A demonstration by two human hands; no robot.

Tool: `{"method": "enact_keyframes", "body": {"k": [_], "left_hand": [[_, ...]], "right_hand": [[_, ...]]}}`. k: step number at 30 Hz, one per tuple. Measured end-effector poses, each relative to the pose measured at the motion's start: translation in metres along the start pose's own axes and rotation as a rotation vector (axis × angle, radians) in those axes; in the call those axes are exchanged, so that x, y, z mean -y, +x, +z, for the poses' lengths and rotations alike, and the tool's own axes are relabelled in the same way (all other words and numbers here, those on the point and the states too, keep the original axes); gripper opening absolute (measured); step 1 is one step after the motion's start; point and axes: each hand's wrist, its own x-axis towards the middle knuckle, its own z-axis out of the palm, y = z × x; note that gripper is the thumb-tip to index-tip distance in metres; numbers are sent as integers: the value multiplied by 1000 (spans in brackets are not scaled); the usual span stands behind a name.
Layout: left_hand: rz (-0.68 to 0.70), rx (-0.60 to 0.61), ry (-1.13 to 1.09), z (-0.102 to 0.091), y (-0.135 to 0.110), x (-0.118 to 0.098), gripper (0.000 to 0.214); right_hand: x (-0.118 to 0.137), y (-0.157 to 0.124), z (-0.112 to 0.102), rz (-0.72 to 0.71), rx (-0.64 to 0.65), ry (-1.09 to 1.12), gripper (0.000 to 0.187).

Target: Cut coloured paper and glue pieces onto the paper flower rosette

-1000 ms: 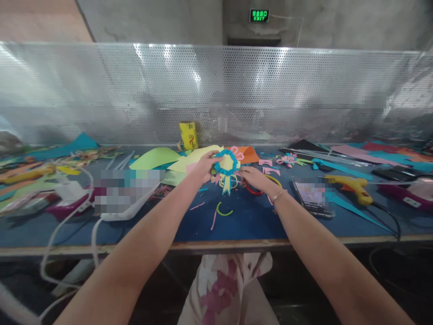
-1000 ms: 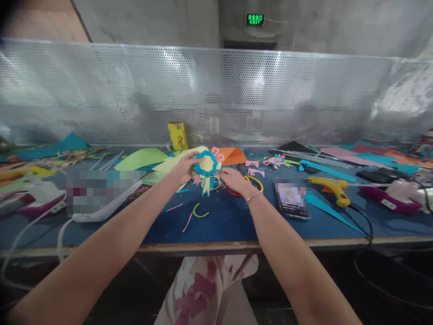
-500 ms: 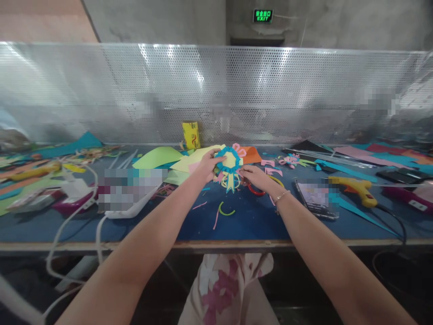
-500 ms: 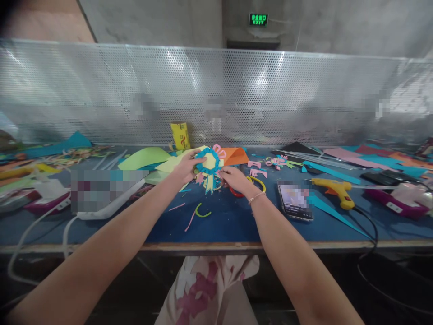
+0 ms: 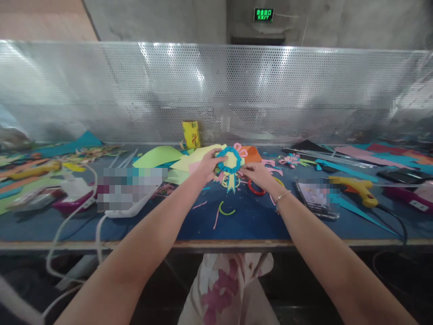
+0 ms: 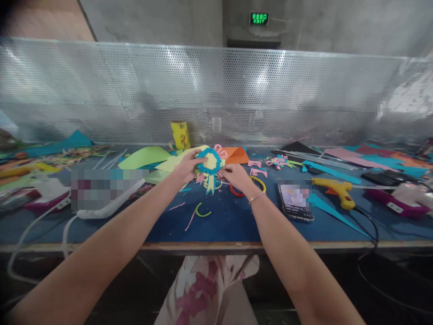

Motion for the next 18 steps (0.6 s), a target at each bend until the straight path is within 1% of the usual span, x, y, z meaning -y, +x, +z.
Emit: {"method": "enact_keyframes", "body": {"k": [4, 8, 13, 18], "left_hand": [[0, 10, -12, 0, -1, -1, 37], [-4, -23, -44, 2, -5, -4, 37], [10, -23, -57, 3, -4, -1, 37], [34, -55, -53, 3, -1, 1, 38]], "right_hand": [[1, 0, 3, 50, -28, 195, 7], [-5, 3, 6, 88, -57, 382, 9], [-5, 3, 7, 129, -52, 476, 7], [-2, 2, 6, 164, -67, 552, 9]]}}
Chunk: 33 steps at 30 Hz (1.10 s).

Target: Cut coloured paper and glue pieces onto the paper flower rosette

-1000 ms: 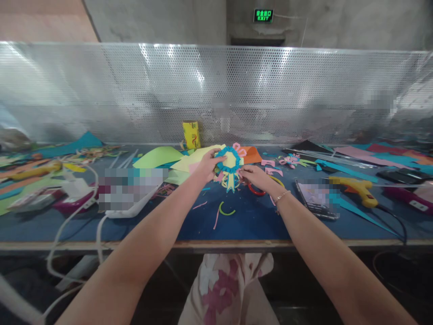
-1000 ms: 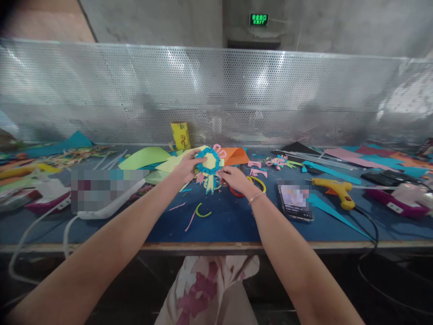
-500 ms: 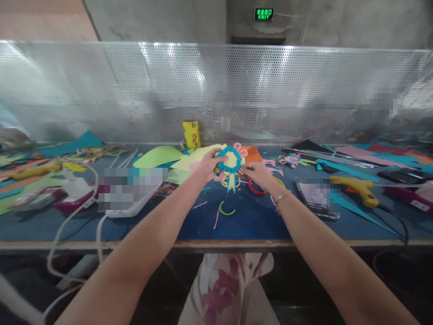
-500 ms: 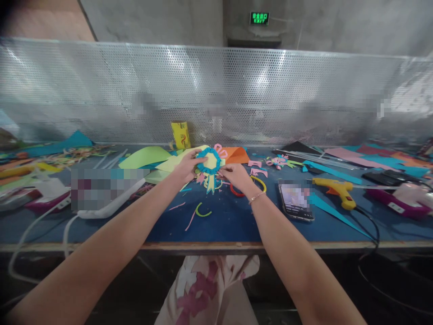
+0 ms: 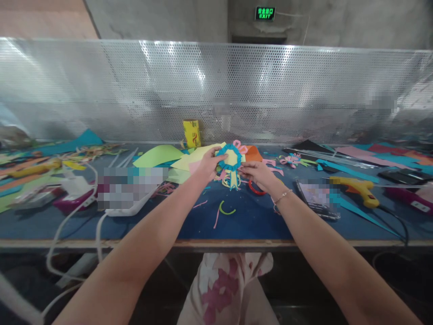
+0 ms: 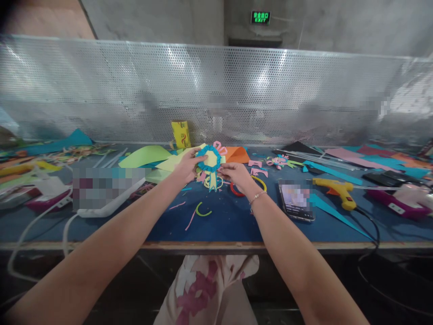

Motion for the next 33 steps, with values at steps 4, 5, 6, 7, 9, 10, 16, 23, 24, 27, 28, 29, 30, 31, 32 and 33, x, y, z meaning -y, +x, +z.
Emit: {"method": "enact_keyframes", "body": {"k": [4, 5, 6, 7, 9, 10, 16, 23, 24, 27, 28, 29, 30, 31, 32, 33], "left_hand": [[17, -13, 1, 1, -1, 0, 38], [23, -16, 1, 1, -1, 0, 38], [30, -16, 1, 1, -1, 0, 38], [35, -14, 2, 1, 0, 1, 38], [42, -11, 12, 1, 0, 2, 38], [48, -13, 19, 1, 0, 2, 38], [74, -80, 95, 1, 0, 5, 38], [172, -138, 164, 2, 0, 8, 37], [192, -145, 187, 1, 0, 8, 37], [265, -170, 263, 0, 1, 9, 35], [300, -179, 299, -1, 1, 9, 34], [336, -188, 339, -1, 1, 9, 33], [370, -191, 380, -1, 0, 9, 32], [399, -190, 416, -1, 0, 8, 30], [420, -183, 441, 0, -1, 8, 29], [434, -174, 458, 0, -2, 7, 29]], "right_hand": [[1, 0, -1, 13, 6, 59, 10], [1, 0, -1, 19, 14, 72, 10], [1, 0, -2, 25, 23, 84, 10], [1, 0, -2, 30, 34, 95, 10], [1, 0, -3, 37, 50, 117, 10], [1, 0, -3, 39, 52, 127, 11], [2, 0, -3, 69, 64, 149, 12], [4, -3, -3, 58, 50, 123, 13], [4, -3, -3, 57, 51, 124, 12], [3, -2, -4, 57, 55, 131, 13], [2, -1, -4, 60, 61, 135, 13], [2, 0, -5, 63, 69, 139, 14], [2, 0, -5, 69, 77, 142, 15], [1, 1, -5, 78, 82, 143, 15], [1, 1, -5, 90, 78, 142, 15], [1, 2, -5, 102, 71, 138, 14]]}}
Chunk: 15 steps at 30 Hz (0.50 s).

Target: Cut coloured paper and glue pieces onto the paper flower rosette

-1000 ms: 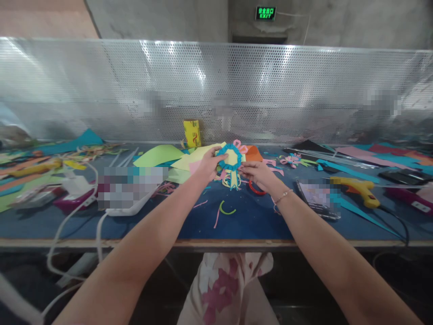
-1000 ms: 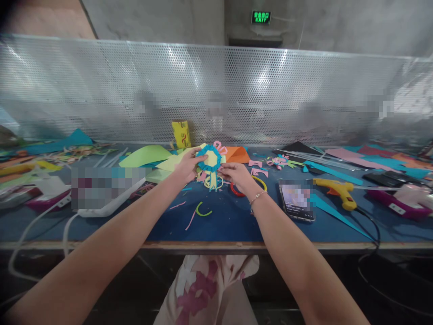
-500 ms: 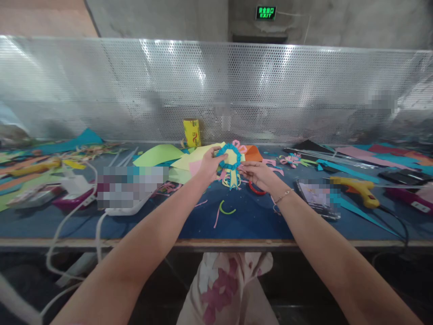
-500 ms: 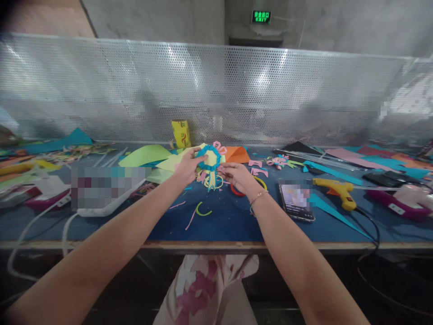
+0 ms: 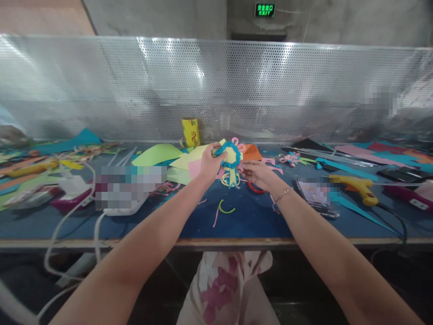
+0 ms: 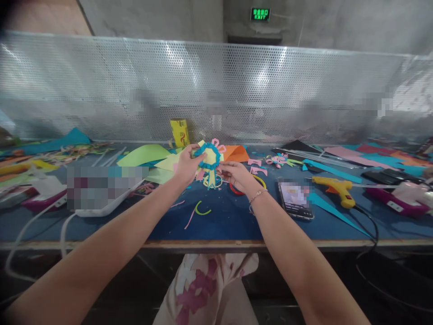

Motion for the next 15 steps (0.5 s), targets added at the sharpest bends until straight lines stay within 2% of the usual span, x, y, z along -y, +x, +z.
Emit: {"method": "enact_keyframes", "body": {"k": [3, 7, 15], "left_hand": [[27, 24, 20, 1, -3, -3, 27], [23, 55, 45, 3, -5, -4, 28], [51, 5, 69, 9, -7, -7, 27]], "right_hand": [[-1, 1, 1, 17, -32, -10, 10], [-4, 1, 4, -6, -35, -9, 16], [-13, 8, 3, -101, -56, -111, 30]]}}
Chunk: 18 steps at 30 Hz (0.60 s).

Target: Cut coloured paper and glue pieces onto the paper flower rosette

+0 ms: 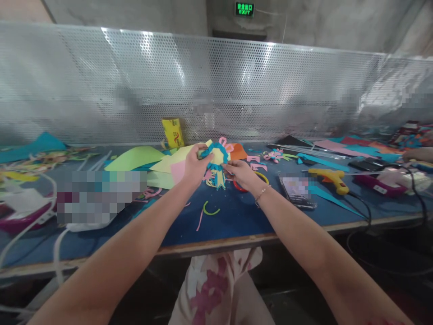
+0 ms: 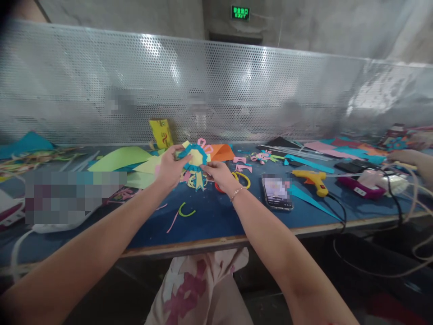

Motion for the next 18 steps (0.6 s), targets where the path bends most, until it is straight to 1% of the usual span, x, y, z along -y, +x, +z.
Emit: {"method": "enact_keyframes", "body": {"k": [5, 14, 18], "left_hand": [[5, 1, -30, 1, -1, -5, 25], [0, 4, -48, 0, 0, -4, 25], [7, 6, -74, 0, 1, -1, 27]], "right_hand": [[-1, 0, 0, -63, -34, -16, 30], [1, -2, 2, -95, -106, 15, 28], [1, -1, 3, -76, -146, 58, 28]]}}
